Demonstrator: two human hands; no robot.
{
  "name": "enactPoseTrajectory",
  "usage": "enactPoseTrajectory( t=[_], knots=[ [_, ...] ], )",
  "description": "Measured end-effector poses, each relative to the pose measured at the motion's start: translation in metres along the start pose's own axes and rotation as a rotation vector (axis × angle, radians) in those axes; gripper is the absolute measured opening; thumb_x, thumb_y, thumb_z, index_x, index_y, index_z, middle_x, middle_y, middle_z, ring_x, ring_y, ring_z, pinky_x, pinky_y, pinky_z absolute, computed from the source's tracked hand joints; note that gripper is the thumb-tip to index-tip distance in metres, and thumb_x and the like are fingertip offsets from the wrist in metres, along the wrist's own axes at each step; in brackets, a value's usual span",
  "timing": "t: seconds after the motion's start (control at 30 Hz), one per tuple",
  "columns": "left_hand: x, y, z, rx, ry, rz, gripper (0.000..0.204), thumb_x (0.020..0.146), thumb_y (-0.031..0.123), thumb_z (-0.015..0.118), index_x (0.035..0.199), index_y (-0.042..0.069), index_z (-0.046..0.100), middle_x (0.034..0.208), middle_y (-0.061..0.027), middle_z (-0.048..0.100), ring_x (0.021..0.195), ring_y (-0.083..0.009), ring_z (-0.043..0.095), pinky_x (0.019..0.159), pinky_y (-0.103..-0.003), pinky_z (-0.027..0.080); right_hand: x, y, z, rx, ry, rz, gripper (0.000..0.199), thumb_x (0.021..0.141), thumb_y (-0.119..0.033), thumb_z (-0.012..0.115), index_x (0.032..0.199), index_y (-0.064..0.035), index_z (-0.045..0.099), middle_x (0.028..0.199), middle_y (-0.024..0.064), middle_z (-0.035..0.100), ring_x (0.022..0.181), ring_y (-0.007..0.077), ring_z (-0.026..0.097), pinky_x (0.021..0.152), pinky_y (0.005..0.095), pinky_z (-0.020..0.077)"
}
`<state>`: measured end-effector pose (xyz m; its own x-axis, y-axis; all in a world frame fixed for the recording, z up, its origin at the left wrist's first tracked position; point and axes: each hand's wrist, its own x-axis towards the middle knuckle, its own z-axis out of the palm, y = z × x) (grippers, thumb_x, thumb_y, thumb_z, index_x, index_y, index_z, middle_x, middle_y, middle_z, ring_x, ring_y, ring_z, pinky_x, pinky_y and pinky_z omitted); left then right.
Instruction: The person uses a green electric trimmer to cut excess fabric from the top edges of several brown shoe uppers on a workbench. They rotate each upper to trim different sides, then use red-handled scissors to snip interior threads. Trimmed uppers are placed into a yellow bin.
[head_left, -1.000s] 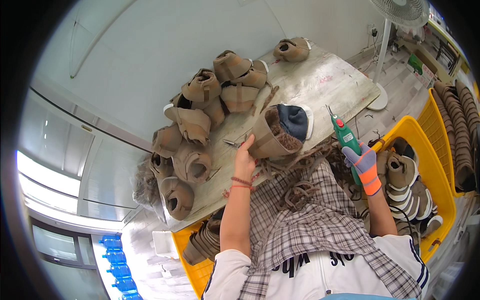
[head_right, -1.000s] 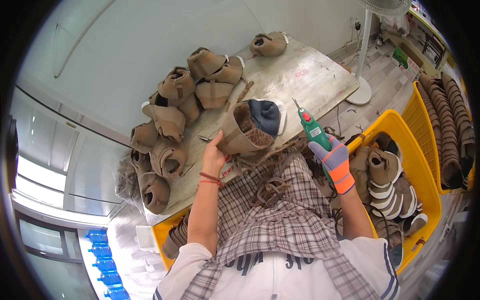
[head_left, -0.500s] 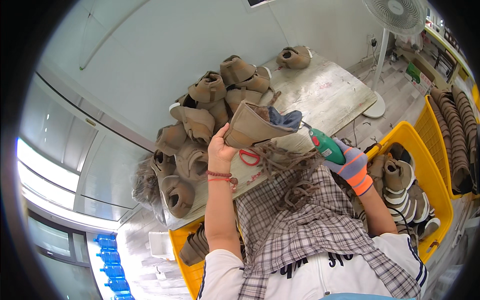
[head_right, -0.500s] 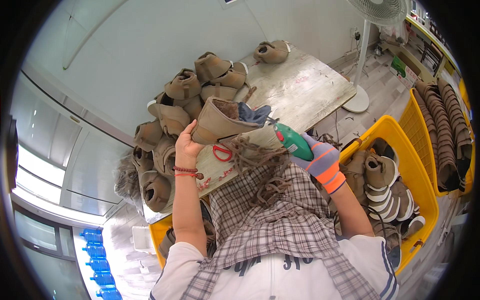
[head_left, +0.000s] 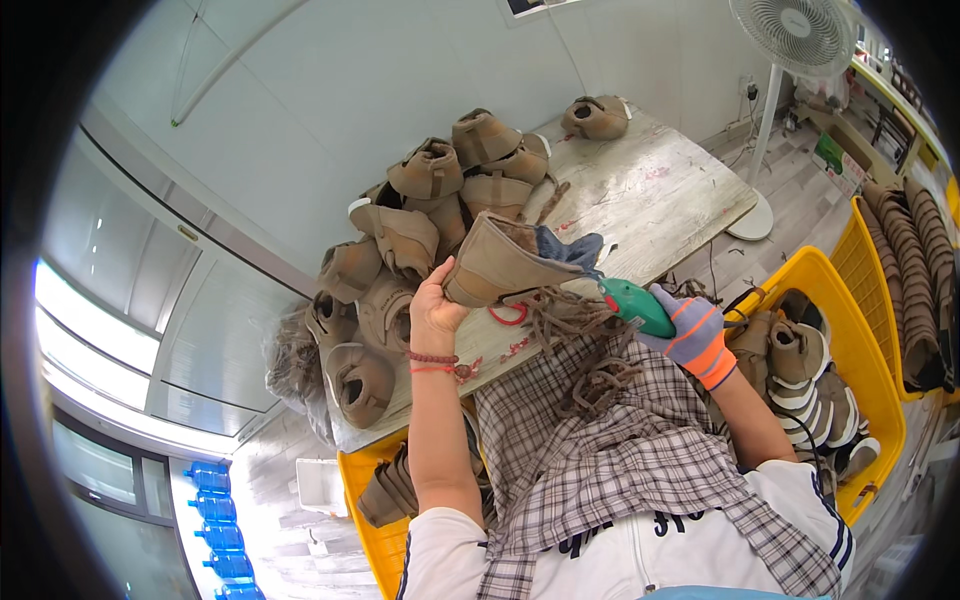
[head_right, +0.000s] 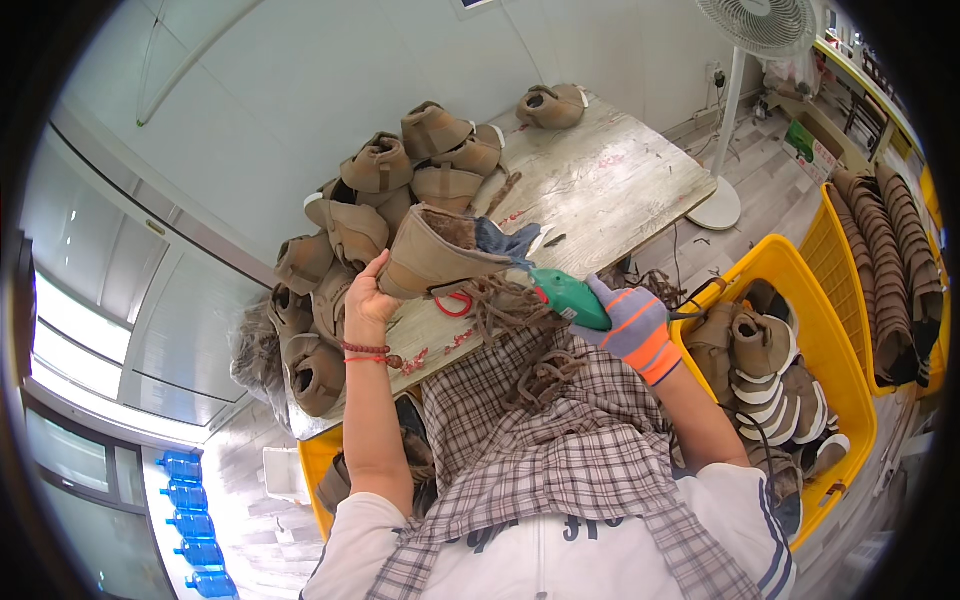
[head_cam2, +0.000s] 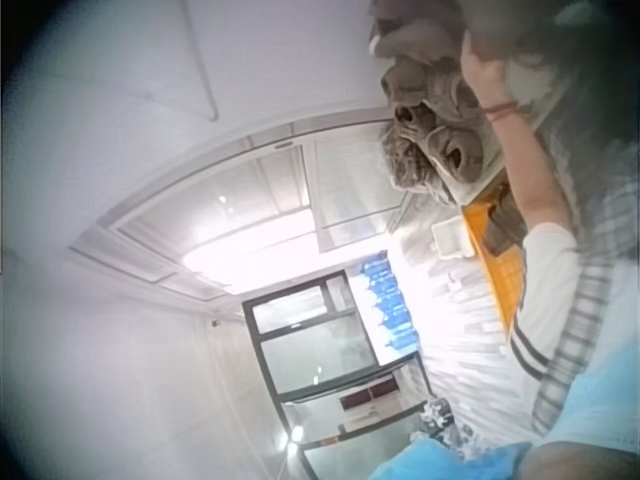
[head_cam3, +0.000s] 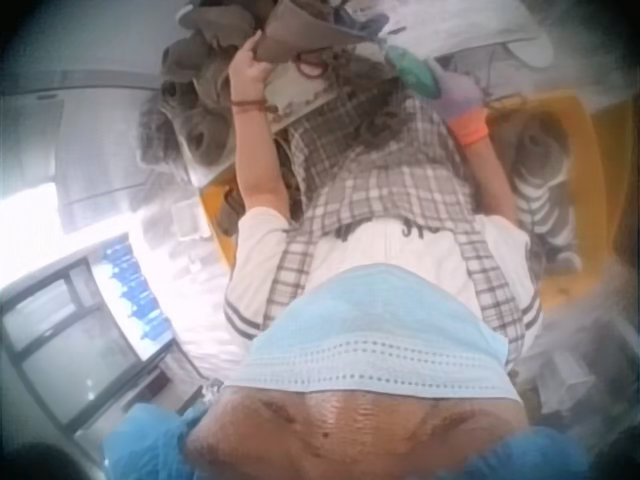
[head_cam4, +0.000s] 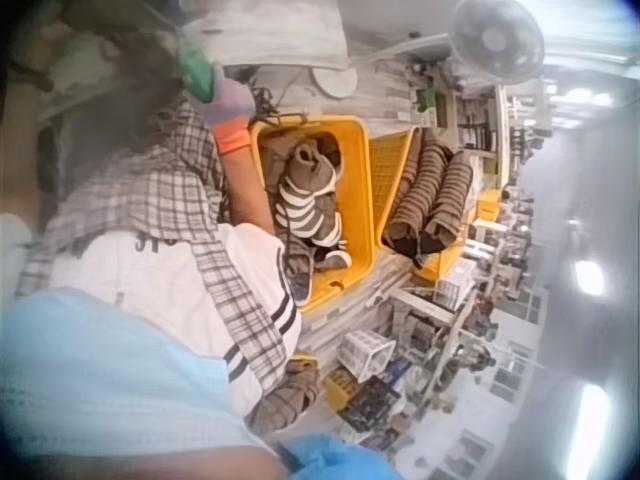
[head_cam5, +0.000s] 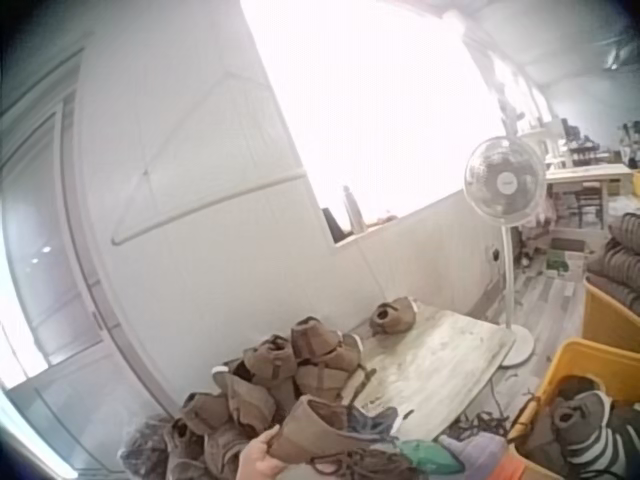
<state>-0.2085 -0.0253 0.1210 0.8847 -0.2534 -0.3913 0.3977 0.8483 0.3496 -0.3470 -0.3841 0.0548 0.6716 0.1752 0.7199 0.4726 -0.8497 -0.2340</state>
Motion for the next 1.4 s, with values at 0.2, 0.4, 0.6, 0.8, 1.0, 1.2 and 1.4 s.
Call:
enactPoseTrajectory(
  t=[0.2, 0.4, 0.6, 0.8, 1.0, 1.2, 1.4],
  knots=[
    [0.002, -0.011, 0.000, -0.033, 0.003, -0.054, 0.033, 0.095, 0.010, 0.046, 0.122, -0.008, 0.045, 0.125, -0.0236, 0.053, 0.114, -0.0373, 0.053, 0.099, -0.052, 0.042, -0.001, -0.002, -0.001, 0.032, 0.022, -0.016, 0.069, 0.061, -0.044, 0.081, 0.114, -0.0046, 0.060, 0.059, 0.0090, 0.055, 0.051, 0.0268, 0.055, 0.049, 0.0363, 0.0449],
    [0.010, -0.023, -0.007, -0.023, 0.021, -0.015, 0.032, 0.095, 0.010, 0.047, 0.121, -0.008, 0.046, 0.124, -0.0233, 0.053, 0.113, -0.0375, 0.053, 0.099, -0.052, 0.042, 0.005, -0.006, 0.000, 0.085, 0.045, -0.023, 0.068, 0.061, -0.043, 0.081, 0.114, -0.0048, 0.061, 0.060, 0.0081, 0.055, 0.052, 0.0261, 0.055, 0.049, 0.0356, 0.0447],
    [0.001, -0.044, 0.005, 0.013, -0.078, 0.009, 0.033, 0.094, 0.011, 0.048, 0.121, -0.007, 0.047, 0.126, -0.0215, 0.053, 0.116, -0.0361, 0.051, 0.100, -0.053, 0.040, 0.012, -0.012, 0.000, 0.132, 0.092, -0.002, 0.066, 0.060, -0.042, 0.082, 0.112, -0.0053, 0.062, 0.061, 0.0081, 0.055, 0.053, 0.0259, 0.056, 0.050, 0.0350, 0.0454],
    [-0.017, -0.062, 0.012, 0.073, -0.285, 0.100, 0.035, 0.093, 0.011, 0.050, 0.126, -0.003, 0.047, 0.130, -0.0173, 0.051, 0.120, -0.0337, 0.048, 0.104, -0.052, 0.036, 0.022, -0.020, 0.001, 0.210, 0.109, 0.054, 0.064, 0.061, -0.043, 0.082, 0.109, -0.0045, 0.064, 0.065, 0.0101, 0.059, 0.056, 0.0268, 0.058, 0.052, 0.0342, 0.0474],
    [-0.034, -0.081, 0.018, 0.114, -0.381, 0.182, 0.039, 0.090, 0.007, 0.053, 0.129, 0.000, 0.047, 0.132, -0.0143, 0.050, 0.124, -0.0323, 0.045, 0.107, -0.050, 0.033, 0.028, -0.026, 0.003, 0.361, 0.033, 0.209, 0.066, 0.061, -0.043, 0.082, 0.111, -0.0034, 0.065, 0.072, 0.0140, 0.064, 0.062, 0.0271, 0.064, 0.057, 0.0332, 0.0510],
    [-0.034, -0.086, 0.013, 0.312, -0.483, 0.301, 0.042, 0.088, 0.003, 0.055, 0.129, 0.001, 0.047, 0.131, -0.0118, 0.051, 0.121, -0.0294, 0.049, 0.104, -0.047, 0.038, 0.032, -0.030, 0.005, 0.430, 0.002, 0.297, 0.065, 0.060, -0.043, 0.083, 0.111, -0.0060, 0.065, 0.072, 0.0129, 0.066, 0.061, 0.0250, 0.065, 0.057, 0.0309, 0.0514],
    [-0.036, -0.100, 0.015, 0.510, -0.512, 0.425, 0.038, 0.089, -0.001, 0.054, 0.126, 0.003, 0.051, 0.127, -0.0095, 0.055, 0.117, -0.0236, 0.053, 0.100, -0.040, 0.042, 0.036, -0.031, 0.006, 0.535, 0.013, 0.375, 0.065, 0.061, -0.042, 0.083, 0.113, -0.0061, 0.065, 0.077, 0.0109, 0.069, 0.065, 0.0199, 0.067, 0.062, 0.0287, 0.0533]
  ],
)
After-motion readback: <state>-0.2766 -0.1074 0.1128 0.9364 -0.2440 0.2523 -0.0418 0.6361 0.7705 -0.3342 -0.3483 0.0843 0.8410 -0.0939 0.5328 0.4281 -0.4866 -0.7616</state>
